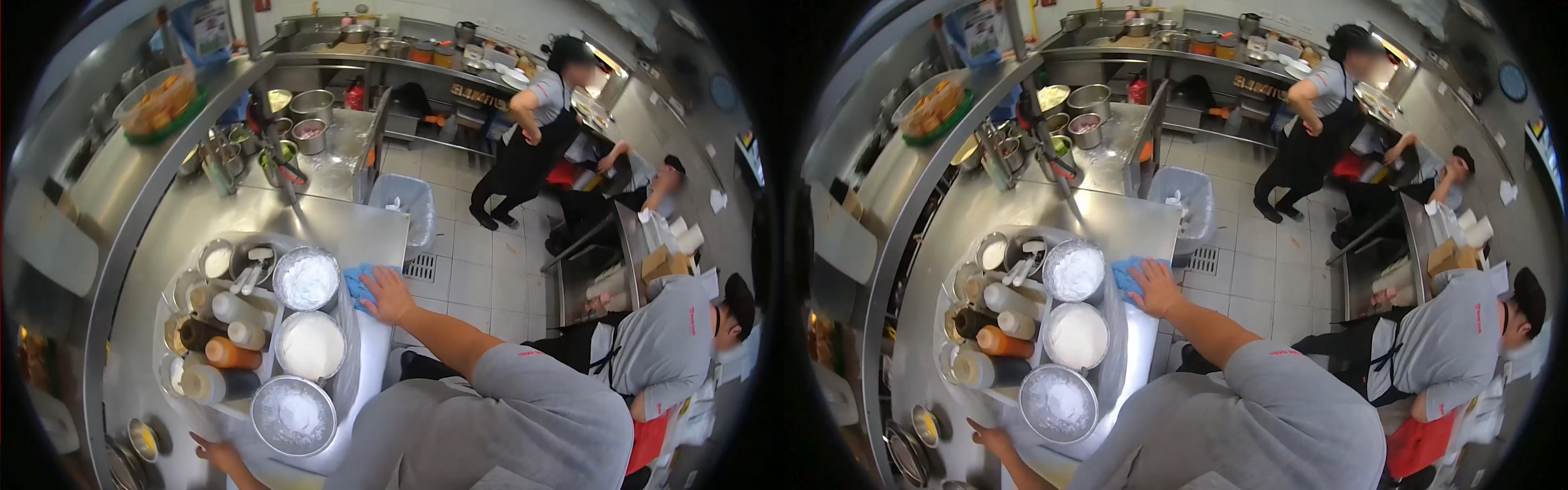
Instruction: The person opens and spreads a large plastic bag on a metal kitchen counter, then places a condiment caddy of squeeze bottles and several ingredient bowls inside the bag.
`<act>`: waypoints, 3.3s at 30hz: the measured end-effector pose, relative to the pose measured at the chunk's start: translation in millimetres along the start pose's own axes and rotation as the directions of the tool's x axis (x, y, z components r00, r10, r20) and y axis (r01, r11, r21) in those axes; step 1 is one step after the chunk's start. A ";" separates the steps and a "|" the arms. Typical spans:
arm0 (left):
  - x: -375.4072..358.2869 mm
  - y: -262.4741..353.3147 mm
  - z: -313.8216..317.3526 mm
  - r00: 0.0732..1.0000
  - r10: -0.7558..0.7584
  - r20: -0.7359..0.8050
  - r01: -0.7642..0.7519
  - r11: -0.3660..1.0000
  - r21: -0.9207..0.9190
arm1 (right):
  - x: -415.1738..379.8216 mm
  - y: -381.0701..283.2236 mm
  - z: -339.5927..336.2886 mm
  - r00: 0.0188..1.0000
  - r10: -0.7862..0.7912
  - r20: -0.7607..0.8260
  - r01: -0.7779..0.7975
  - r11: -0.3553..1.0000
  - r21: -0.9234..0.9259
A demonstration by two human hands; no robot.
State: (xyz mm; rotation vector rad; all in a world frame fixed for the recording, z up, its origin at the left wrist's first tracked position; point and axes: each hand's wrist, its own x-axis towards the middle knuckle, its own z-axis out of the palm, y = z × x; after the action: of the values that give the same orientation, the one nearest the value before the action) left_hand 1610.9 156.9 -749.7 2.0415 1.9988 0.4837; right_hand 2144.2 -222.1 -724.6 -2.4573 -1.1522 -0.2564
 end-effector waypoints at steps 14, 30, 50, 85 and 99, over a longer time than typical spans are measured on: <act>-41.8 80.6 -123.3 0.903 0.357 -0.241 -0.303 0.924 0.232 | -4.1 3.3 2.1 0.998 0.002 -0.062 0.002 0.998 0.067; -336.3 400.2 -107.3 0.712 0.699 0.064 -0.200 0.289 -0.936 | 55.1 42.7 -112.6 0.685 0.107 0.720 -0.562 0.706 0.430; -251.7 822.1 188.3 0.660 0.745 -0.093 -0.743 0.666 0.068 | -144.0 548.1 -83.1 0.680 0.457 0.574 -0.604 0.793 0.084; -238.6 1257.8 334.8 0.835 0.549 -0.020 -0.539 0.812 -0.223 | 429.8 1026.2 20.8 0.266 0.024 0.964 0.053 0.998 -0.040; -235.7 1042.1 278.7 0.854 0.052 -0.518 0.042 0.985 0.168 | 501.9 1101.7 15.6 0.354 0.028 0.935 -0.048 0.999 -0.012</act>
State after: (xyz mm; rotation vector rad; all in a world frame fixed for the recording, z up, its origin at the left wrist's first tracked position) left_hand 2675.9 -96.7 -606.6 2.1895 2.4078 0.9910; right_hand 3311.4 -499.2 -888.4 -2.5591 -1.4257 1.4121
